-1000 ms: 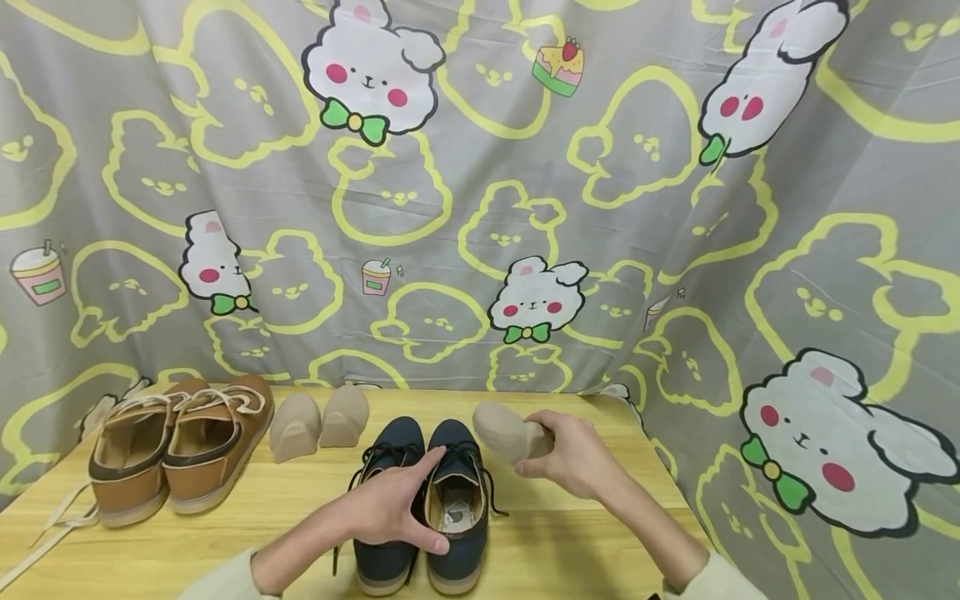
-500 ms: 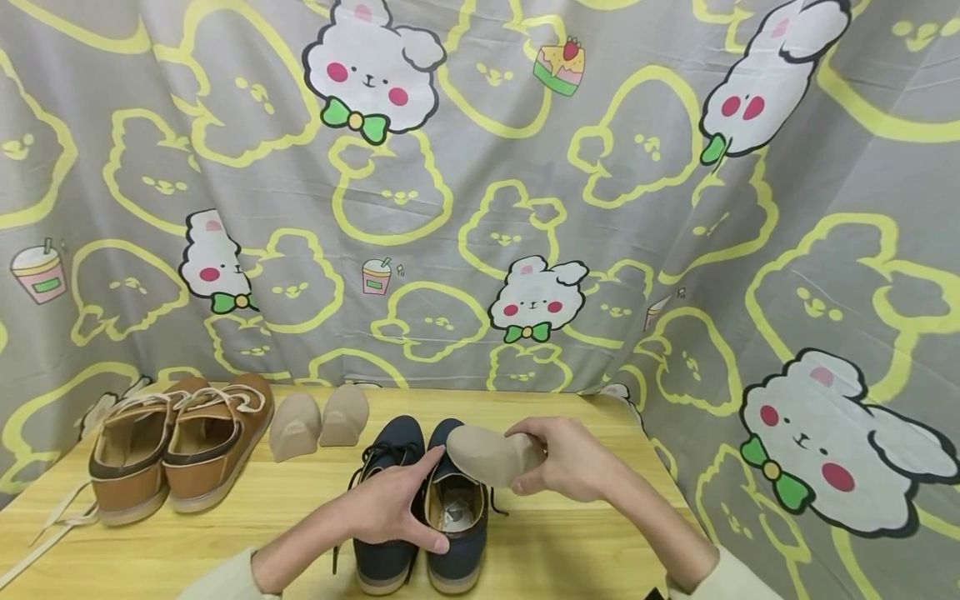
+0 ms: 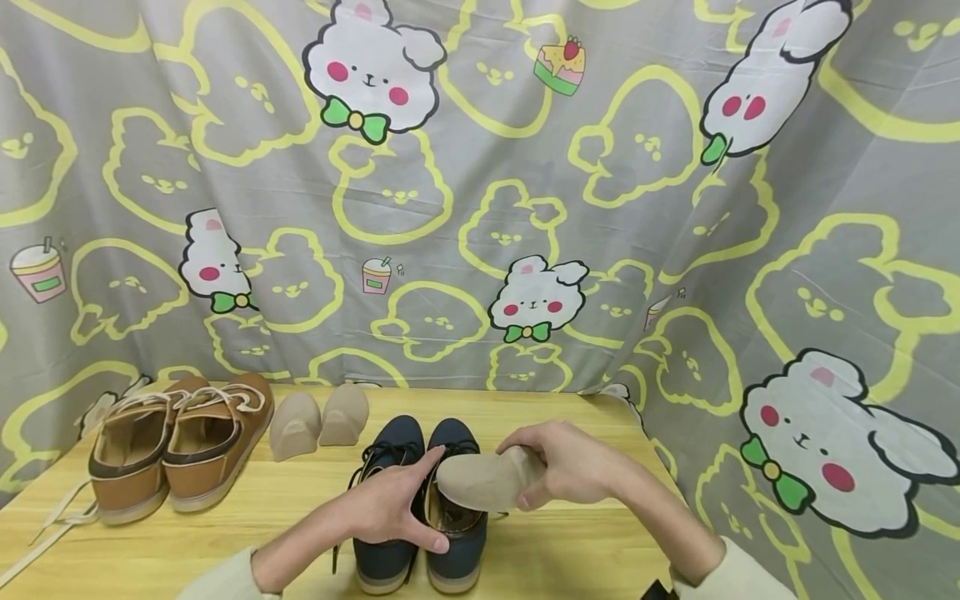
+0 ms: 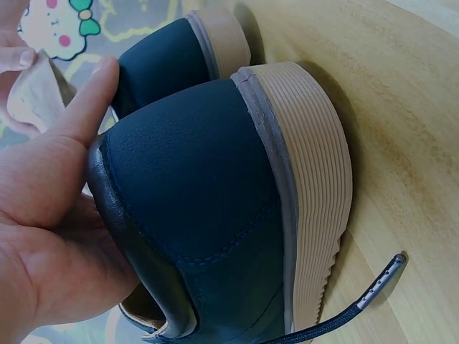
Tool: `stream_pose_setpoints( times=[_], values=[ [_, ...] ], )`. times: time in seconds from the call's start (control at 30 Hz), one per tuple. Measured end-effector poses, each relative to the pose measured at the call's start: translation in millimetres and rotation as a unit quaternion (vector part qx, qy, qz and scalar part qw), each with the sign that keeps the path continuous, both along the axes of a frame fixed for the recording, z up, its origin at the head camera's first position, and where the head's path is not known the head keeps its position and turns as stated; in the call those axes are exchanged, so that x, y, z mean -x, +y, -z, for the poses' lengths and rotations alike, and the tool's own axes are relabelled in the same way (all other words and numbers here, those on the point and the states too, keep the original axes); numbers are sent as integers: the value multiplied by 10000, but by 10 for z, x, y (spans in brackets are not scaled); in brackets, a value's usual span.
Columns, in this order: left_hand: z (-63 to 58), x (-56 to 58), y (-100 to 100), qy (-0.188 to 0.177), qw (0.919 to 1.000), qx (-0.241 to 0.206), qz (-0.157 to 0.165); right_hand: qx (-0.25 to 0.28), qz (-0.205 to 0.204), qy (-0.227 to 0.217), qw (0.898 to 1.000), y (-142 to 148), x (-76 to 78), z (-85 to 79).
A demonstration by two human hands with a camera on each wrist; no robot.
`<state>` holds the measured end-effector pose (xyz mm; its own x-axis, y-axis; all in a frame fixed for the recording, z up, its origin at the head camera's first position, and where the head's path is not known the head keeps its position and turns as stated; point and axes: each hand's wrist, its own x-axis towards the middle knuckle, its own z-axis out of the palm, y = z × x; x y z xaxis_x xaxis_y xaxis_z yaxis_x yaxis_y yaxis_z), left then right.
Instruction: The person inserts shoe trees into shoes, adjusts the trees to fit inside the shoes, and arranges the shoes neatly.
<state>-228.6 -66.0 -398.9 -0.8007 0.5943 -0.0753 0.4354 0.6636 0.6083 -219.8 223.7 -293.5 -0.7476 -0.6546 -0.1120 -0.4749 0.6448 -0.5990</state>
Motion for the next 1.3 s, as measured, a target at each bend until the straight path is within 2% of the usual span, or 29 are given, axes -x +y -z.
stream_pose_setpoints(
  times=[0.2,0.43,0.63,1.0,1.3],
  values=[
    [-7,4,10,-61,10000,70,-35,57,-204,-355,9991,-19,6,-33],
    [-4,-3,15,-30,9999,128,-66,-25,-405,-524,9978,-53,12,-16],
    [-7,1,13,-9,9999,154,-72,-313,-356,-265,9985,-112,28,36],
    [-16,-7,15,150,9998,140,-40,-474,69,-206,9986,-312,-4,60],
    [-21,-16,11,195,9997,171,-38,-457,114,253,9986,-428,-47,113]
  ],
)
